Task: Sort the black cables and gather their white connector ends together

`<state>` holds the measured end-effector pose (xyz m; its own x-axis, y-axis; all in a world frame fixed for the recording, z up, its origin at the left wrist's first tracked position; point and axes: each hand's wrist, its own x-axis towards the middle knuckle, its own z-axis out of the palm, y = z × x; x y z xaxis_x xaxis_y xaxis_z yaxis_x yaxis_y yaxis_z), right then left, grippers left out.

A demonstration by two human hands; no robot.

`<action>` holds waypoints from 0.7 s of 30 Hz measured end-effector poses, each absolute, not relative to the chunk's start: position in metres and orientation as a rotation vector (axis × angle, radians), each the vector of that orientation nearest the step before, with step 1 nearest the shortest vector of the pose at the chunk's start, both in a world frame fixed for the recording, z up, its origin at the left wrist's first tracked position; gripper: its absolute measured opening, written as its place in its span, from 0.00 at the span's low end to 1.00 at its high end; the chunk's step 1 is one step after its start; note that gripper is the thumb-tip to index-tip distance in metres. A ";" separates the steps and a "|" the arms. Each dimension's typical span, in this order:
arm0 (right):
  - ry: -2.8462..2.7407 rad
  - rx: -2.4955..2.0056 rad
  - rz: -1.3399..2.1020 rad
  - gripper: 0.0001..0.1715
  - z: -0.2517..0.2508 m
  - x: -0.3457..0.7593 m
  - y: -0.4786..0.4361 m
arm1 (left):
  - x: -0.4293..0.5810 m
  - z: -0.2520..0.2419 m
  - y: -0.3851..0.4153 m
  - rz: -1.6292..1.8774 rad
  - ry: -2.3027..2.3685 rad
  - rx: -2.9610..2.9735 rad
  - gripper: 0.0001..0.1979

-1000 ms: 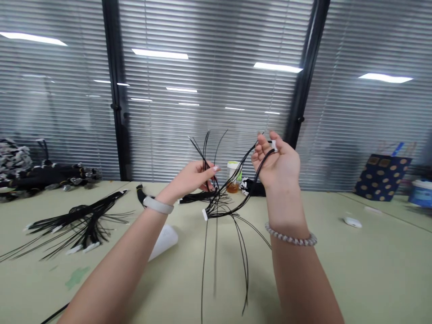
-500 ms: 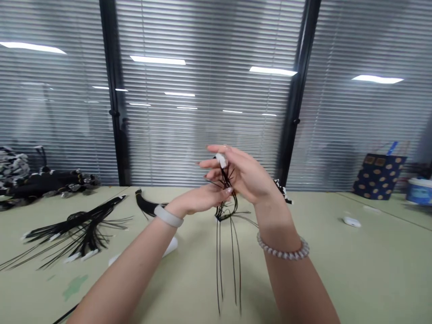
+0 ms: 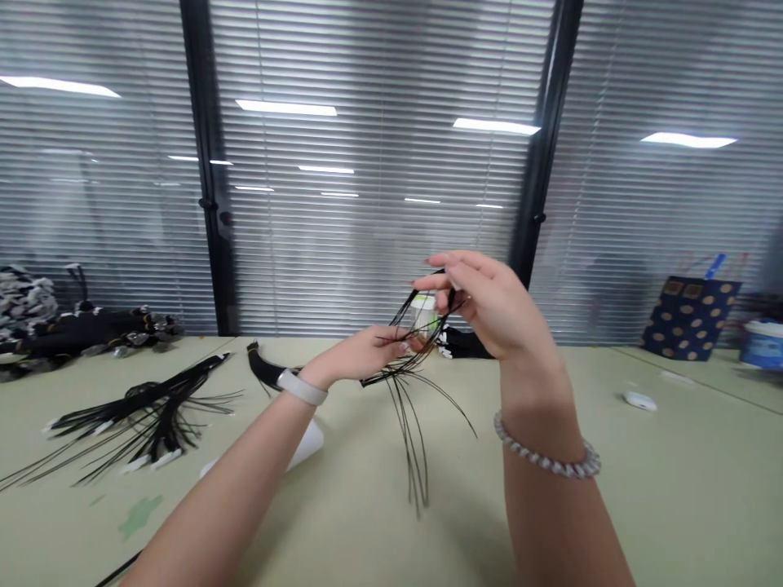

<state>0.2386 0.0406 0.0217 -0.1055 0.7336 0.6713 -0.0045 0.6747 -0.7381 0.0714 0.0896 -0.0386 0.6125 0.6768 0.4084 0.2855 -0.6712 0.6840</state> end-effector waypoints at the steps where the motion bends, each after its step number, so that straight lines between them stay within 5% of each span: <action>1: -1.513 -0.617 0.682 0.13 0.023 0.241 0.042 | 0.071 -0.038 0.089 0.898 0.753 2.272 0.14; 12: -1.273 -0.594 0.581 0.08 0.025 0.264 0.052 | 0.063 -0.026 0.075 0.524 0.504 2.164 0.13; 21: -1.716 -0.403 1.000 0.17 0.022 0.246 0.028 | 0.113 -0.039 0.043 0.488 0.711 1.981 0.18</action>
